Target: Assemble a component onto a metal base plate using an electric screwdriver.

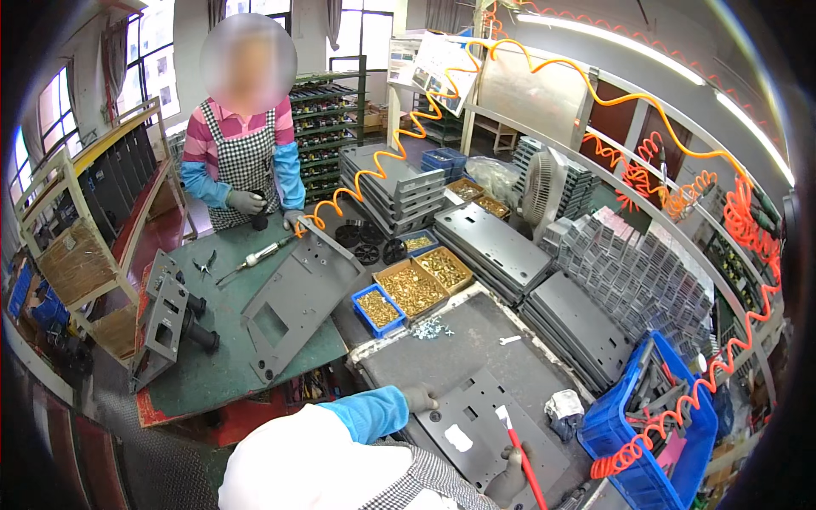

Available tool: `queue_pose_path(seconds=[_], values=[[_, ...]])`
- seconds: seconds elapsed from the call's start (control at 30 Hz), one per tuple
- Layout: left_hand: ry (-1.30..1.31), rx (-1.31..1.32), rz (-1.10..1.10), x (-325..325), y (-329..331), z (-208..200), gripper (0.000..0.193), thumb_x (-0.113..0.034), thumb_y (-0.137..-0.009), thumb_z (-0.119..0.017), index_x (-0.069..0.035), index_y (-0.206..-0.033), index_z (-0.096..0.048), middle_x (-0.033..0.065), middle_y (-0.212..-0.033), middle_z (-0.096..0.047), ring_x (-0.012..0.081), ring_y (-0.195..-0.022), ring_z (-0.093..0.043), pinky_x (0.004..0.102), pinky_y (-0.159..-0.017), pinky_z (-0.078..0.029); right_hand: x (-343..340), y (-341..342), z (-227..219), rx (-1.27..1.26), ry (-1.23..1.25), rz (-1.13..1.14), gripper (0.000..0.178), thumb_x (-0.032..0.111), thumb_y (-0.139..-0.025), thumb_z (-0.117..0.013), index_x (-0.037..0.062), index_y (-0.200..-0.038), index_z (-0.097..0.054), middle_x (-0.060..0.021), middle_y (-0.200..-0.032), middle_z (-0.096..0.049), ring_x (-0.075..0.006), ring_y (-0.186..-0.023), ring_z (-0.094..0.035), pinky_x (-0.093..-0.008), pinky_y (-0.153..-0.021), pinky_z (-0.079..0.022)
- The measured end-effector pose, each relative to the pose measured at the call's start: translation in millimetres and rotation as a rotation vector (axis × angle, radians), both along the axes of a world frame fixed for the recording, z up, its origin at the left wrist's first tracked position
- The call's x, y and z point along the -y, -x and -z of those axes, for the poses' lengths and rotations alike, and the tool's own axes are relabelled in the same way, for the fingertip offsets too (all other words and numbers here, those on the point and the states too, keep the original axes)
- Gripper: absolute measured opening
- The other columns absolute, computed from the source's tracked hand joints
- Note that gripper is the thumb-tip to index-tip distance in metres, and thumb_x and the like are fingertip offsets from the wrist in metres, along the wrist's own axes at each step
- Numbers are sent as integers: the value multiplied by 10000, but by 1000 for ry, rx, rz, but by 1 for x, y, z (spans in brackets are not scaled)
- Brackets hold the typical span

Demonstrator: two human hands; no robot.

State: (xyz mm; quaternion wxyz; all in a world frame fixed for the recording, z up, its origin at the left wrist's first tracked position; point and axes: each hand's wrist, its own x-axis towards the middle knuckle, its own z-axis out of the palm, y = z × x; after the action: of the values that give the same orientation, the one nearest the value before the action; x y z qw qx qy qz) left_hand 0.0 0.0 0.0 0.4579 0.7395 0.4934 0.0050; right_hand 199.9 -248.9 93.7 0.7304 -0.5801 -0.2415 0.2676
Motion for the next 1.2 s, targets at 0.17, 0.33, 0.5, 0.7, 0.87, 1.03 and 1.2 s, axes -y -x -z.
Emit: queue_pose_path(seconds=[0.17,0.33,0.5,0.7,0.87,1.03,1.2], values=[[14,16,-26,2,-1,-7,406,-329,-833,-729,-90,-1161,-711,162,-1109,-722,317,-1038,-677,426,-915,-507,-1,4,-13,-33,18,11,432,274,-1027,-502,-30,-1331,-543,-127,-1062,-661,-227,-1032,-593,-369,-1004,-414],[56,92,-29,0,-5,-9,397,-333,-848,-718,-99,-1168,-708,163,-1103,-719,311,-1032,-676,421,-920,-502,2,-1,11,-105,-12,-3,569,343,-1034,-453,-29,-1463,-405,-205,-1270,-598,-278,-1196,-549,-404,-1078,-387],[-16,49,-49,2,5,-10,446,-398,-855,-712,-125,-1207,-709,165,-1143,-718,307,-1065,-678,412,-950,-506,-13,-5,25,-148,-173,205,507,367,-1017,-533,-40,-1319,-549,-76,-935,-636,-165,-897,-574,-311,-867,-455],[-87,79,-84,26,4,-19,454,-404,-901,-648,-132,-1264,-674,187,-1170,-703,350,-1094,-663,424,-985,-487,33,-20,12,-159,-216,249,530,397,-1031,-513,-41,-1327,-548,-70,-953,-629,-162,-904,-576,-316,-902,-444],[-377,-151,-33,18,56,55,477,-446,-983,-496,-48,-1200,-642,266,-1029,-701,469,-1004,-650,532,-883,-509,61,-9,-49,-182,-5,318,511,393,-1029,-510,5,-1362,-539,-112,-1225,-629,-205,-1120,-600,-371,-989,-474],[-417,346,-327,29,30,16,363,-193,-993,-617,-9,-1306,-597,85,-1165,-636,209,-1017,-593,338,-929,-500,102,-77,-58,163,-337,470,393,233,-1012,-534,-8,-1323,-544,-90,-997,-654,-183,-944,-608,-350,-872,-480],[-142,589,-222,89,-23,-34,318,-181,-1015,-592,13,-1265,-602,67,-1086,-645,153,-913,-580,292,-824,-491,233,-87,-129,551,-48,941,260,108,-997,-547,28,-1244,-563,-78,-1009,-656,-178,-977,-625,-351,-940,-487]])
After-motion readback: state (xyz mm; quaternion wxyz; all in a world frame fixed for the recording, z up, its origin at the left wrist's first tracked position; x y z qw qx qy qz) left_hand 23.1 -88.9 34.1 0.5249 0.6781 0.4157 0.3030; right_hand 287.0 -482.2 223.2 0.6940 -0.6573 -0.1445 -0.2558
